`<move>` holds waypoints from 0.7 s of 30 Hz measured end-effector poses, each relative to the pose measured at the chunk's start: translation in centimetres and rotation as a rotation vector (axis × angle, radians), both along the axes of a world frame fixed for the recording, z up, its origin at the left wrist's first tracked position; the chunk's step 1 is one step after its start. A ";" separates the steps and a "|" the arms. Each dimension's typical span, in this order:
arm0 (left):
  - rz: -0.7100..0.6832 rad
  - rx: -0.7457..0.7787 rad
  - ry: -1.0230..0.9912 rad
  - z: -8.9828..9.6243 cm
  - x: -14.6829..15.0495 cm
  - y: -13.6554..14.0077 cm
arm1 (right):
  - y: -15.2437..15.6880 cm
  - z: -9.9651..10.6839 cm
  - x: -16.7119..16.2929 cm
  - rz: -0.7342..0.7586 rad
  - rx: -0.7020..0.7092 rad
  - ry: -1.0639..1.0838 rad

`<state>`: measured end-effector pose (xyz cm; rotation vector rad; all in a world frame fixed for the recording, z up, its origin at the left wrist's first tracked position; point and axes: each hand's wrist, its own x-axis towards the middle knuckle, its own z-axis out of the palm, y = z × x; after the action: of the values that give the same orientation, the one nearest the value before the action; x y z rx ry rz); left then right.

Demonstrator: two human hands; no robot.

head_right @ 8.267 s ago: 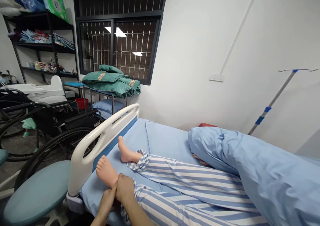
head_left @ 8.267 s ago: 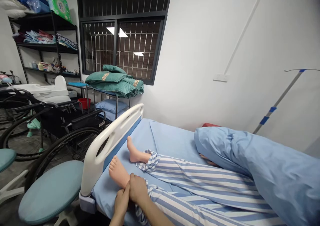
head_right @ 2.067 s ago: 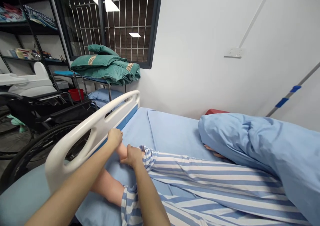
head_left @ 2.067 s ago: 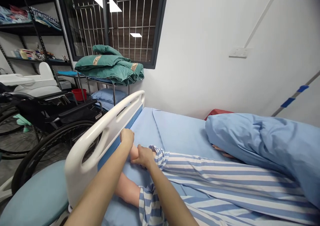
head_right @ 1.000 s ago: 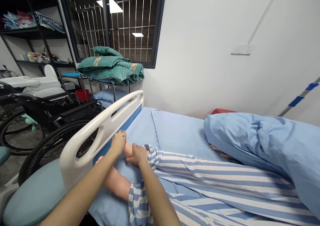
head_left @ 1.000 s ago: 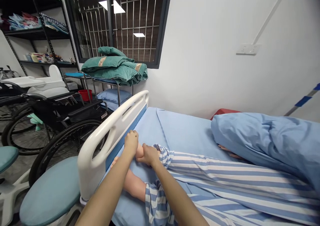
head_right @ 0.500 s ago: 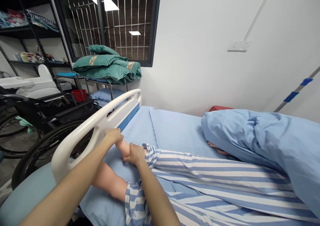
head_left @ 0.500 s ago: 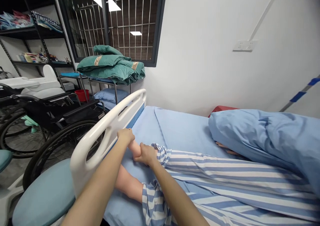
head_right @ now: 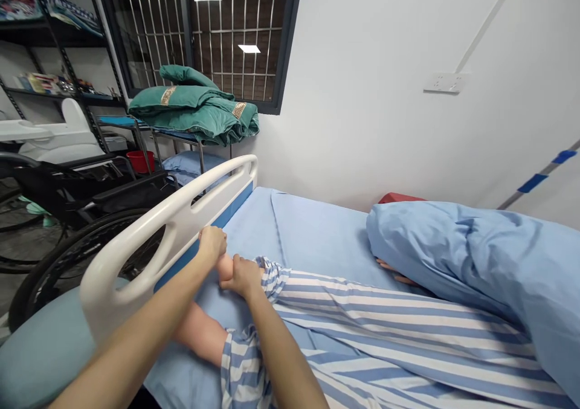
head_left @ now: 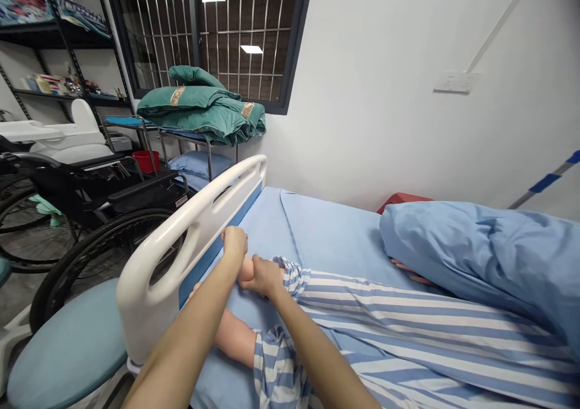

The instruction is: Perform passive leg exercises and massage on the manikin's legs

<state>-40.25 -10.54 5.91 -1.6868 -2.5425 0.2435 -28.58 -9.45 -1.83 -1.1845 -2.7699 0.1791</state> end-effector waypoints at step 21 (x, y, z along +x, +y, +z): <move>-0.025 0.069 -0.119 2.0 0.8 -3.3 | -0.9 0.3 0.2 0.027 0.060 0.024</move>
<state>-39.47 -13.79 7.90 -1.7567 -2.5773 0.0539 -28.36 -10.37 -1.48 -1.1237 -2.7516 0.1116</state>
